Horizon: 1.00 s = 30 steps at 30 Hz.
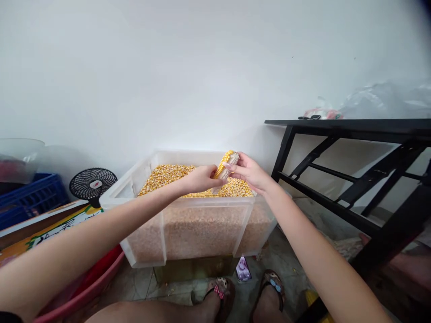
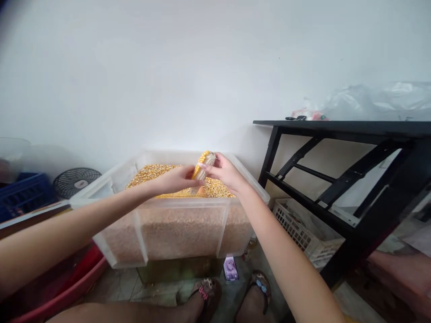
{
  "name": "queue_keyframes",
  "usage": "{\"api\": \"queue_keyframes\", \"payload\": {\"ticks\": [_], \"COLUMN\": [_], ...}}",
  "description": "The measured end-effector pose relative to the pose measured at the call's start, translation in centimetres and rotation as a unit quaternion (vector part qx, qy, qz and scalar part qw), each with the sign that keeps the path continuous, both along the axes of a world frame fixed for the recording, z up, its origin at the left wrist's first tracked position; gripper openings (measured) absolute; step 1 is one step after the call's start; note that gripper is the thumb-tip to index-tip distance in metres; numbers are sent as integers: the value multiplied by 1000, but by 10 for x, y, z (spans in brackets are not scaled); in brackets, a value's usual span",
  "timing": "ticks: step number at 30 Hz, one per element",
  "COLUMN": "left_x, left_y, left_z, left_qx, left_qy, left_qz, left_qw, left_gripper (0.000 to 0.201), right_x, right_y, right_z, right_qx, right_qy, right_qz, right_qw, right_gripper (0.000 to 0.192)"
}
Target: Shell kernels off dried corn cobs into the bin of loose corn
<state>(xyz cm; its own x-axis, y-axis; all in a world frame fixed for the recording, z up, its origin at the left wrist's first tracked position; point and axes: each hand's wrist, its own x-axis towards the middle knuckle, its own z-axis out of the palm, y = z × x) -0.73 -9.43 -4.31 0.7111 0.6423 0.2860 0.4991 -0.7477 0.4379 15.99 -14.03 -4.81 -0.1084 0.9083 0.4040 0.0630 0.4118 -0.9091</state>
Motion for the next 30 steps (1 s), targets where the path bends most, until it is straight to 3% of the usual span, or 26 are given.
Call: {"api": "queue_keyframes", "payload": {"ticks": [4, 7, 10, 15, 20, 25, 30], "left_x": [10, 19, 28, 36, 32, 29, 30], "left_y": [15, 29, 46, 67, 74, 71, 67], "left_z": [20, 24, 19, 3, -5, -13, -22], "left_qx": [-13, 44, 76, -19, -23, -5, 49], "left_qy": [95, 105, 94, 100, 90, 92, 91], "left_qz": [-93, -121, -147, -205, -218, -230, -205], "left_qw": [991, 986, 982, 973, 972, 969, 973], "left_gripper": [25, 17, 15, 17, 21, 14, 13], "right_x": [14, 28, 42, 54, 55, 52, 47], "right_y": [-3, -7, -6, 5, 8, 2, -5], "right_z": [-4, -8, -10, -5, -4, -15, -19], "right_qx": [-19, -45, -66, -65, -43, 25, -18], "right_qy": [-3, -53, -147, -276, -328, -381, -373], "right_qz": [-36, -61, -80, -95, -55, -136, -114], "right_qw": [999, 996, 984, 954, 942, 914, 921], "right_gripper": [34, 38, 48, 45, 45, 32, 45]}}
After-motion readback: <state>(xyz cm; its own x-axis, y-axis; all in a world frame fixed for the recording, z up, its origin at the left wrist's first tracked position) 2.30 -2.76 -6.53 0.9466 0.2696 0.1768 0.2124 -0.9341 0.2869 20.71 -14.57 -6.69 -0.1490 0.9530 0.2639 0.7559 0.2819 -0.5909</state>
